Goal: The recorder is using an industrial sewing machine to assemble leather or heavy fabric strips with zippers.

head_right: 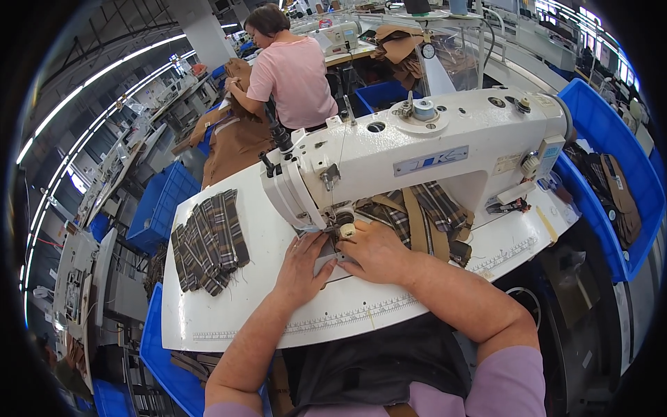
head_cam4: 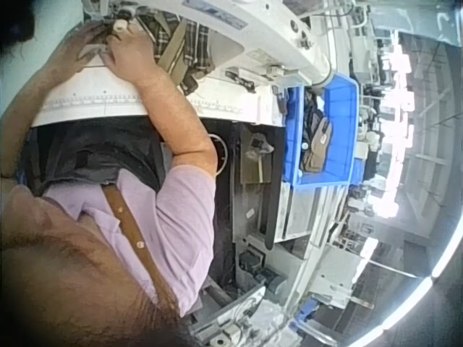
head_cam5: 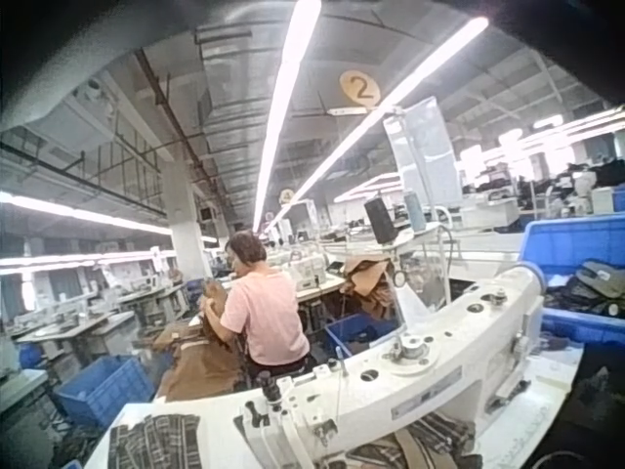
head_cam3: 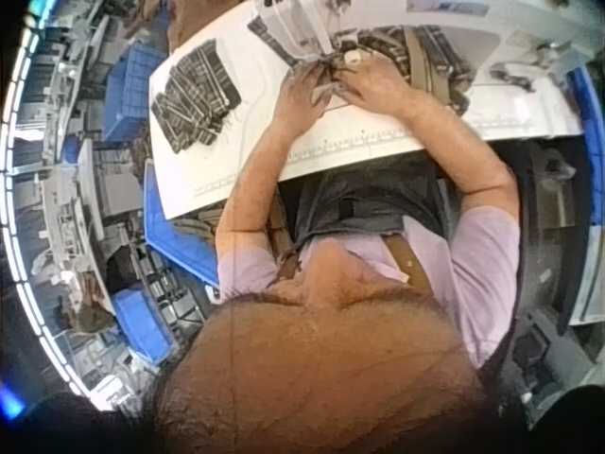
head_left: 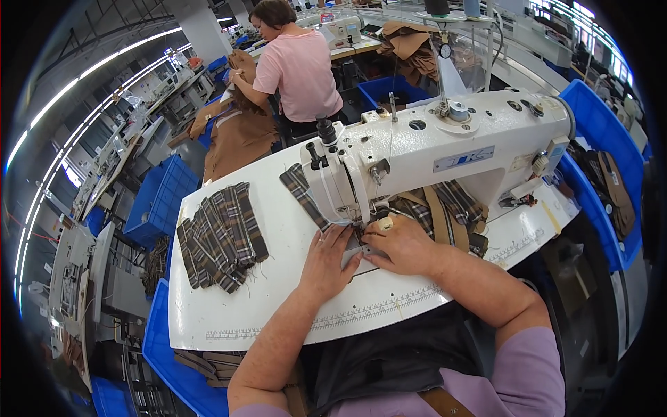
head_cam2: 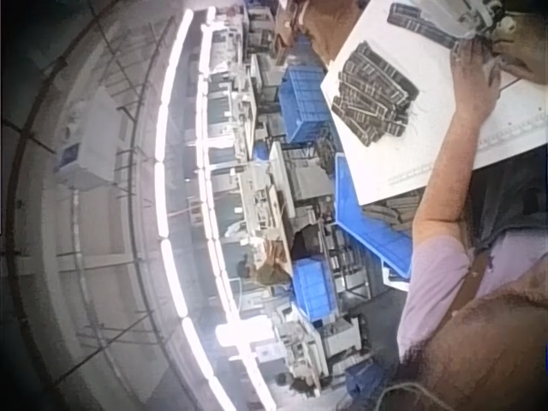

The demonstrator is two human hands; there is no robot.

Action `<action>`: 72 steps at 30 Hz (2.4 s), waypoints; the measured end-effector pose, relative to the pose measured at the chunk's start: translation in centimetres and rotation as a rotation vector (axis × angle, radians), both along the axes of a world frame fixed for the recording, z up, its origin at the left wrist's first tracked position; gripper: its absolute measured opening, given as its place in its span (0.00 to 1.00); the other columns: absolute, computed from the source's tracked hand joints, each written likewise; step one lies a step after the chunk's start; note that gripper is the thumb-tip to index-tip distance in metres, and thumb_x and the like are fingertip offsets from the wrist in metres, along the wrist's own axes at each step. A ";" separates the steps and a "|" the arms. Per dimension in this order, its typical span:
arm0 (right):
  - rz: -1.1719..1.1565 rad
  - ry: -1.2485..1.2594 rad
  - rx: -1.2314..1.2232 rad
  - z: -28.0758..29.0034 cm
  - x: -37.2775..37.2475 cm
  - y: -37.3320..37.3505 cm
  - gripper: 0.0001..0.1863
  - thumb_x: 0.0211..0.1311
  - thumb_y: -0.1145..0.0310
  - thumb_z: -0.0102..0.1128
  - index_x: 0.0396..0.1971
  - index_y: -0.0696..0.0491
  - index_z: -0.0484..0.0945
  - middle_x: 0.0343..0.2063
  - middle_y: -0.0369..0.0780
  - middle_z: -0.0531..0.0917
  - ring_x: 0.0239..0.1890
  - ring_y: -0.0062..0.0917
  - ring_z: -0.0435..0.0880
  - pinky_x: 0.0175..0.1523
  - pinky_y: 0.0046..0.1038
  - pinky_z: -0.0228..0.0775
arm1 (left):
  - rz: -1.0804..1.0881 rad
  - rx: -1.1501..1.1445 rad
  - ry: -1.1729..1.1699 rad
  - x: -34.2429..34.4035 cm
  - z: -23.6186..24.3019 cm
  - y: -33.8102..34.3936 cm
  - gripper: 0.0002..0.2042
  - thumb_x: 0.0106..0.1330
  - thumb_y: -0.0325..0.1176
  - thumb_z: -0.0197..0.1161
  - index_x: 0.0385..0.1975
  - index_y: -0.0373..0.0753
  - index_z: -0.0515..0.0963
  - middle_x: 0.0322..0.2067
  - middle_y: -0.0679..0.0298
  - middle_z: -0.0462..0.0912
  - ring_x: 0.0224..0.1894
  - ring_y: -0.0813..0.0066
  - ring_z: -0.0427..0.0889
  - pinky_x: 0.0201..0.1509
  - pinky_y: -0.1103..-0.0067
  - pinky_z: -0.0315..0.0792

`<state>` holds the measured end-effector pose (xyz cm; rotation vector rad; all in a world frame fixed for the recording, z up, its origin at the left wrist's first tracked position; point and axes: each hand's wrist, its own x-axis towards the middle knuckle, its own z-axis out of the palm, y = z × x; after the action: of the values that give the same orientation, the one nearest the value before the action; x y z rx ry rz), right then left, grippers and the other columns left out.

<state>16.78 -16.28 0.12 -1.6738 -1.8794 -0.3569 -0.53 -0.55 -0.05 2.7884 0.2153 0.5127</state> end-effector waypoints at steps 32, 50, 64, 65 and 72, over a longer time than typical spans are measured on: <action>0.129 -0.012 -0.005 -0.1 -0.2 -0.3 0.19 0.58 0.57 0.72 0.46 0.51 0.87 0.49 0.36 0.88 0.48 0.32 0.86 0.53 0.37 0.77 | -0.169 -0.368 0.048 -5.1 0.7 -2.0 0.21 0.56 0.37 0.80 0.51 0.44 0.86 0.57 0.55 0.76 0.60 0.57 0.76 0.66 0.64 0.71; 0.045 -0.041 -0.031 0.6 0.4 -0.6 0.24 0.56 0.47 0.71 0.42 0.54 0.88 0.38 0.38 0.87 0.46 0.33 0.82 0.49 0.38 0.72 | -0.216 -0.170 0.163 -1.0 1.5 2.0 0.38 0.64 0.51 0.73 0.69 0.35 0.71 0.71 0.47 0.68 0.74 0.45 0.67 0.79 0.60 0.61; 0.012 -0.037 -0.052 0.8 0.2 -0.5 0.27 0.55 0.47 0.71 0.45 0.54 0.87 0.37 0.39 0.86 0.47 0.34 0.81 0.51 0.40 0.73 | -0.218 -0.102 0.111 -0.8 2.1 1.9 0.35 0.62 0.49 0.74 0.66 0.37 0.75 0.69 0.54 0.72 0.72 0.52 0.71 0.80 0.57 0.58; 0.002 -0.037 -0.078 0.9 0.2 -0.6 0.27 0.55 0.47 0.71 0.45 0.54 0.87 0.38 0.39 0.86 0.48 0.34 0.81 0.51 0.40 0.73 | -0.203 -0.053 0.109 -0.7 2.4 1.7 0.35 0.60 0.48 0.74 0.65 0.37 0.76 0.69 0.53 0.73 0.71 0.51 0.71 0.80 0.54 0.56; -0.001 -0.016 -0.154 1.0 0.3 -0.6 0.27 0.59 0.45 0.68 0.48 0.53 0.85 0.50 0.39 0.87 0.49 0.40 0.83 0.53 0.44 0.74 | -0.191 -0.012 0.069 -0.7 2.3 1.4 0.34 0.58 0.48 0.75 0.63 0.37 0.78 0.66 0.53 0.76 0.70 0.52 0.72 0.79 0.52 0.56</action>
<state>17.12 -16.92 1.08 -1.7767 -1.9607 -0.2321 -1.27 0.82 2.30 2.7790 -0.0334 0.3679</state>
